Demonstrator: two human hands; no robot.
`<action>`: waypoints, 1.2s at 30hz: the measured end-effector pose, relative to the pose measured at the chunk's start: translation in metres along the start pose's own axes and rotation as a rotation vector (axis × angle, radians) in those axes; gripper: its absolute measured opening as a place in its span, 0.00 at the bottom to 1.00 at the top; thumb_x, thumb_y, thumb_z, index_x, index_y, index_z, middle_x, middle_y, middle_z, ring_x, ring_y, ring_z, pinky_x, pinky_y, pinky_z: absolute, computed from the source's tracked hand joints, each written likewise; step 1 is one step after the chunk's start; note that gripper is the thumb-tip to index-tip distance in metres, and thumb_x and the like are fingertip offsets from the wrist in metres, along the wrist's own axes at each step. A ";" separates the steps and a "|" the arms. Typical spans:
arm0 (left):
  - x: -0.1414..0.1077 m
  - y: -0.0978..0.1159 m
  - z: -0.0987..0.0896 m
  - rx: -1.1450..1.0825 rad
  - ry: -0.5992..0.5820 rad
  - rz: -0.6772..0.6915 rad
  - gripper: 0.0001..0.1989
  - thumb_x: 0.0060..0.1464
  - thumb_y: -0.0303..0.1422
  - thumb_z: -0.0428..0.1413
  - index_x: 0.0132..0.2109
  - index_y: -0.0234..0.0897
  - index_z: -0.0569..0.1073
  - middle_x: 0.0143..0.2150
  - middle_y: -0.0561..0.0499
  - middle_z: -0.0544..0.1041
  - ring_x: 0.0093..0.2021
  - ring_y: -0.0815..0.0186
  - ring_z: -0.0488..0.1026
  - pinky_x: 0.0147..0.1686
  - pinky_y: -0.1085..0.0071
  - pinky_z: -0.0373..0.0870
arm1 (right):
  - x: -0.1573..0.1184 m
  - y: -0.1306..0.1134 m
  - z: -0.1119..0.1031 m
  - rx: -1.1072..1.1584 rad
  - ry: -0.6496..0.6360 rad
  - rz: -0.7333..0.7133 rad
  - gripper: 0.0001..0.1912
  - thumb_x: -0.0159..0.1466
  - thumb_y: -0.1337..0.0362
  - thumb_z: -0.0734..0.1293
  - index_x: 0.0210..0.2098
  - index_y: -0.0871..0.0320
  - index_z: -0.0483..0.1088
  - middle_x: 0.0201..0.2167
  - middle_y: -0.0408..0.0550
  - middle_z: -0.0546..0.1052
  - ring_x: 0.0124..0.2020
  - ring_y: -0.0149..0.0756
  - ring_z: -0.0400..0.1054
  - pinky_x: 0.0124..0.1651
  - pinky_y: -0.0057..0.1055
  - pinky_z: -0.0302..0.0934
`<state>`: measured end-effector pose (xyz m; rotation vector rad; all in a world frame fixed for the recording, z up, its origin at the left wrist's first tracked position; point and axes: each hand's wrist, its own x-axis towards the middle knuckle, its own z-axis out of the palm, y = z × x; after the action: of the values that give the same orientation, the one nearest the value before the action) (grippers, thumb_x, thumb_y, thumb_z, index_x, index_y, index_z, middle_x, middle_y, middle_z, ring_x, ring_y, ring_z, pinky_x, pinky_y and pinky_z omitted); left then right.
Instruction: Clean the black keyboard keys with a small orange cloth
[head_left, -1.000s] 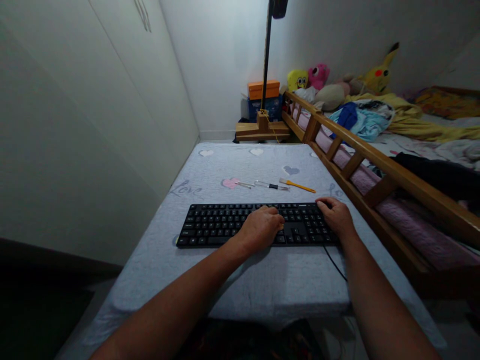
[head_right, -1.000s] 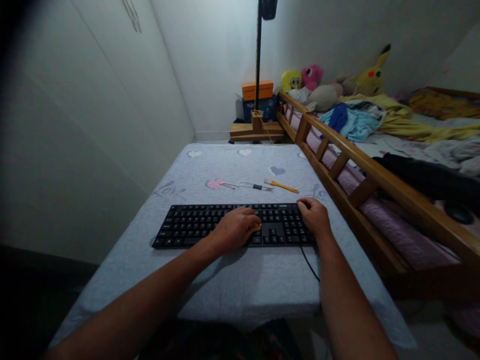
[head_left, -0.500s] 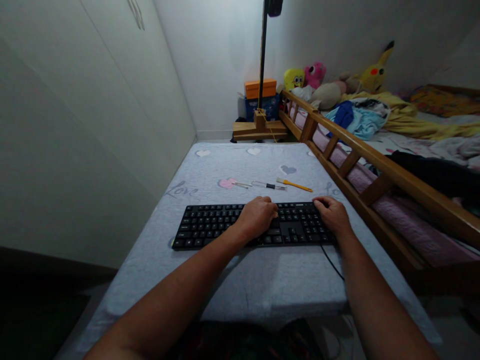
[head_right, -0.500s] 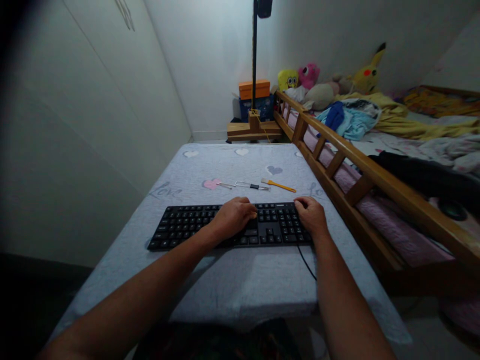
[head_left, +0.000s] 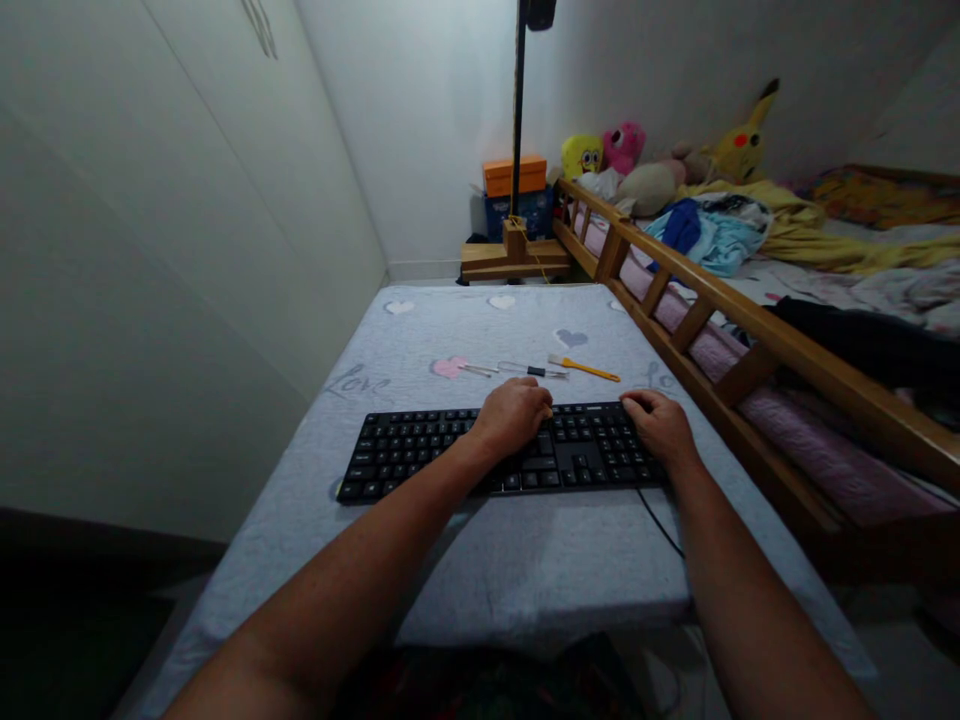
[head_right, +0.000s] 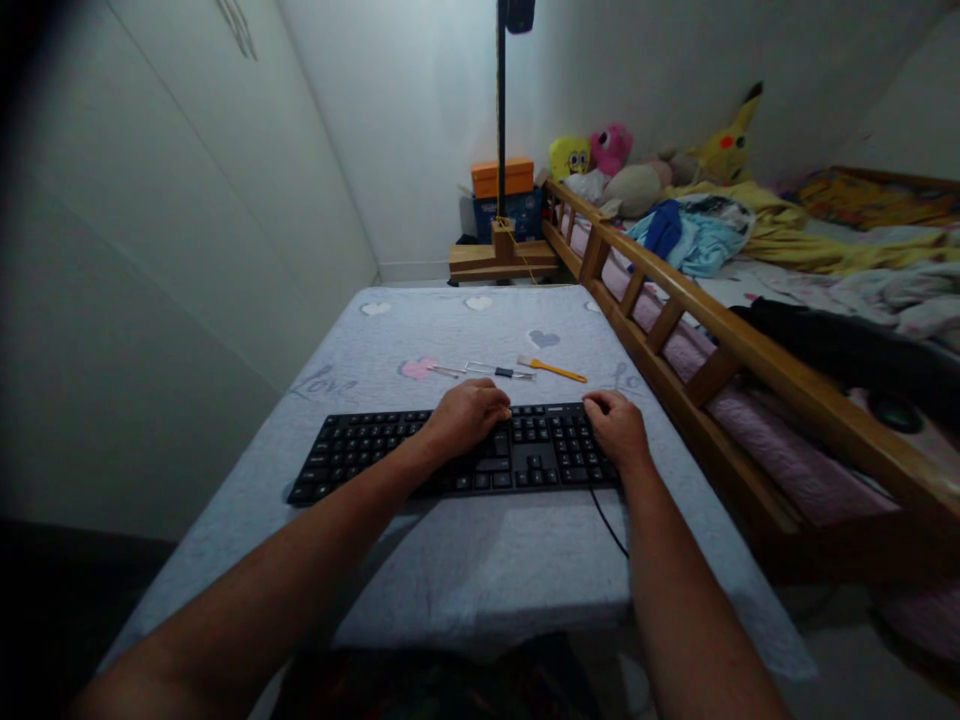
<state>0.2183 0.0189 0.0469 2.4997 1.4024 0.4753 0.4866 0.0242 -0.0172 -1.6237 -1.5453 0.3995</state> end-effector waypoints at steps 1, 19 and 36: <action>0.000 0.000 0.000 -0.004 0.013 -0.007 0.09 0.62 0.31 0.55 0.42 0.36 0.81 0.42 0.45 0.79 0.44 0.61 0.75 0.45 0.68 0.70 | 0.000 0.000 0.000 0.002 0.003 0.001 0.16 0.56 0.53 0.64 0.31 0.56 0.77 0.35 0.51 0.81 0.40 0.45 0.73 0.48 0.39 0.65; -0.002 -0.019 -0.005 0.055 0.021 -0.075 0.09 0.61 0.31 0.55 0.40 0.37 0.81 0.41 0.45 0.80 0.43 0.61 0.76 0.44 0.68 0.69 | 0.001 -0.001 0.000 -0.010 -0.002 -0.009 0.16 0.55 0.53 0.62 0.30 0.56 0.77 0.35 0.52 0.81 0.40 0.45 0.74 0.49 0.40 0.65; -0.030 -0.039 -0.014 0.090 0.016 -0.082 0.11 0.63 0.31 0.53 0.39 0.37 0.81 0.38 0.46 0.79 0.41 0.62 0.75 0.41 0.69 0.68 | 0.001 0.001 0.000 -0.016 -0.002 -0.017 0.17 0.56 0.52 0.62 0.31 0.56 0.77 0.36 0.53 0.81 0.41 0.46 0.74 0.51 0.42 0.65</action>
<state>0.1678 0.0132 0.0411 2.5009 1.5588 0.4258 0.4874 0.0252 -0.0170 -1.6216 -1.5668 0.3804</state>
